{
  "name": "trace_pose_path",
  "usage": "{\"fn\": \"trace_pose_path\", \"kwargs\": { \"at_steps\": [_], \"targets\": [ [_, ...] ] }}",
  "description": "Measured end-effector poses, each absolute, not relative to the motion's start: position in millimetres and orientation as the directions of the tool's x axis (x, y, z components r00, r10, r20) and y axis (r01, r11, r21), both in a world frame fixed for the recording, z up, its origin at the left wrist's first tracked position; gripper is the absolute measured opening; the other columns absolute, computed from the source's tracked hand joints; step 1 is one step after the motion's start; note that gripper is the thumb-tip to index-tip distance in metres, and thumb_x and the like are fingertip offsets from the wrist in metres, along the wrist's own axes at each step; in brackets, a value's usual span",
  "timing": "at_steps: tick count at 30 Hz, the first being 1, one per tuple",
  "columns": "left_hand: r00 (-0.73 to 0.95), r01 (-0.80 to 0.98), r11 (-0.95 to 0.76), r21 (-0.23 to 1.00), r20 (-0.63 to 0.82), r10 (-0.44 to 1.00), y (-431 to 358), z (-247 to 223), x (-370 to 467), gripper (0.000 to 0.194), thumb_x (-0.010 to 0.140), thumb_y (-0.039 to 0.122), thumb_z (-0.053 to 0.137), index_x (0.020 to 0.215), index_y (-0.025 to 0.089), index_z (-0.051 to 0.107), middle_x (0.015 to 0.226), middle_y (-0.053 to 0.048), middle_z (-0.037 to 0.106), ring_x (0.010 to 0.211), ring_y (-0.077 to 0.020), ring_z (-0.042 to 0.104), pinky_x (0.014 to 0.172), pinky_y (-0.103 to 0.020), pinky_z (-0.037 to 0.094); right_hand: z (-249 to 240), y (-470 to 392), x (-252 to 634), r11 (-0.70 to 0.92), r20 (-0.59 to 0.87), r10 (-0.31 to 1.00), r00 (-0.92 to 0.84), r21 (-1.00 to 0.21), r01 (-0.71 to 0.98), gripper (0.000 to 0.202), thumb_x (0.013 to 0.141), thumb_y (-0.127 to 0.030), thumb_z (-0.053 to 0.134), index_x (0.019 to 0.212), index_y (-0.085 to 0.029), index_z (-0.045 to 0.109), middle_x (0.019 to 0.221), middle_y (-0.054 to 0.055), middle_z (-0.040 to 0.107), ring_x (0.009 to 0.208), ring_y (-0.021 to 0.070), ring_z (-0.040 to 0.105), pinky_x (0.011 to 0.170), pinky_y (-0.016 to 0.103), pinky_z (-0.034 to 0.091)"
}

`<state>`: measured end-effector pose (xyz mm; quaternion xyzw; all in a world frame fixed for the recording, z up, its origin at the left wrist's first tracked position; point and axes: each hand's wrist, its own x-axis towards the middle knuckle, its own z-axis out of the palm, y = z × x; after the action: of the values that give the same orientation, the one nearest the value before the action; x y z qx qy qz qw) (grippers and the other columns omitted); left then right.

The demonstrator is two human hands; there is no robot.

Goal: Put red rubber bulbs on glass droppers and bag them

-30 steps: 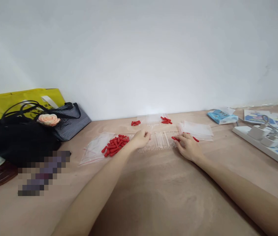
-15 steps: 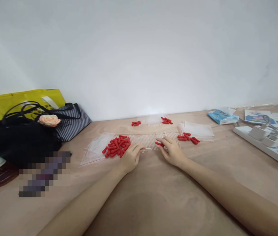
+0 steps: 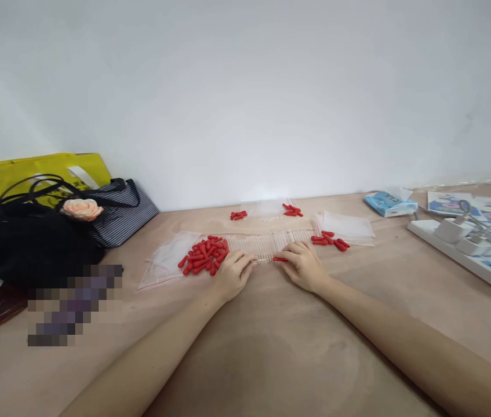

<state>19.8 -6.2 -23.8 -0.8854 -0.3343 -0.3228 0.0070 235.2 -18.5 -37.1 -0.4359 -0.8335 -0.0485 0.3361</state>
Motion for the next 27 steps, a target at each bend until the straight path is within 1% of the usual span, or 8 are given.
{"fn": "trace_pose_path", "kwargs": {
  "at_steps": [6, 15, 22, 27],
  "targets": [
    [0.581, 0.596, -0.783, 0.177, 0.578, 0.573, -2.7, -26.9, 23.2, 0.015, 0.085, 0.019, 0.044, 0.093, 0.019, 0.057, 0.083, -0.003, 0.059, 0.079, -0.0144, 0.053, 0.076, -0.029, 0.039, -35.6, -18.3, 235.1, 0.599, 0.595, 0.709, -0.378, -0.224, 0.769, 0.013, 0.079, -0.027, 0.052, 0.085, -0.02, 0.06, 0.078, 0.003, 0.061, 0.08, 0.0171, 0.05, 0.077, 0.033, 0.03],
    [0.59, 0.593, -0.785, 0.176, 0.569, 0.573, -2.3, -24.4, 23.7, 0.014, 0.084, 0.02, 0.046, 0.091, 0.019, 0.058, 0.08, -0.002, 0.06, 0.077, -0.0141, 0.053, 0.073, -0.028, 0.037, -34.0, -18.2, 234.1, 0.623, 0.581, 0.704, -0.409, -0.229, 0.748, 0.015, 0.079, -0.031, 0.053, 0.087, -0.022, 0.062, 0.078, 0.003, 0.062, 0.081, 0.0178, 0.049, 0.078, 0.035, 0.028],
    [0.609, 0.593, -0.796, 0.122, 0.58, 0.542, -3.3, -22.7, 24.2, 0.015, 0.085, 0.022, 0.045, 0.091, 0.019, 0.059, 0.08, -0.001, 0.062, 0.075, -0.0137, 0.054, 0.074, -0.03, 0.036, -31.1, -19.0, 232.8, 0.635, 0.582, 0.707, -0.401, -0.273, 0.723, 0.014, 0.079, -0.03, 0.053, 0.087, -0.023, 0.062, 0.079, 0.003, 0.062, 0.081, 0.0176, 0.049, 0.078, 0.035, 0.027],
    [0.609, 0.588, -0.799, 0.126, 0.581, 0.54, -3.7, -22.5, 24.0, 0.017, 0.085, 0.023, 0.044, 0.09, 0.02, 0.06, 0.082, -0.001, 0.064, 0.076, -0.0135, 0.055, 0.075, -0.03, 0.036, -32.1, -17.9, 233.8, 0.656, 0.569, 0.707, -0.419, -0.309, 0.688, 0.014, 0.078, -0.029, 0.054, 0.088, -0.023, 0.062, 0.082, 0.002, 0.063, 0.081, 0.0168, 0.05, 0.077, 0.034, 0.028]
  ]
}}
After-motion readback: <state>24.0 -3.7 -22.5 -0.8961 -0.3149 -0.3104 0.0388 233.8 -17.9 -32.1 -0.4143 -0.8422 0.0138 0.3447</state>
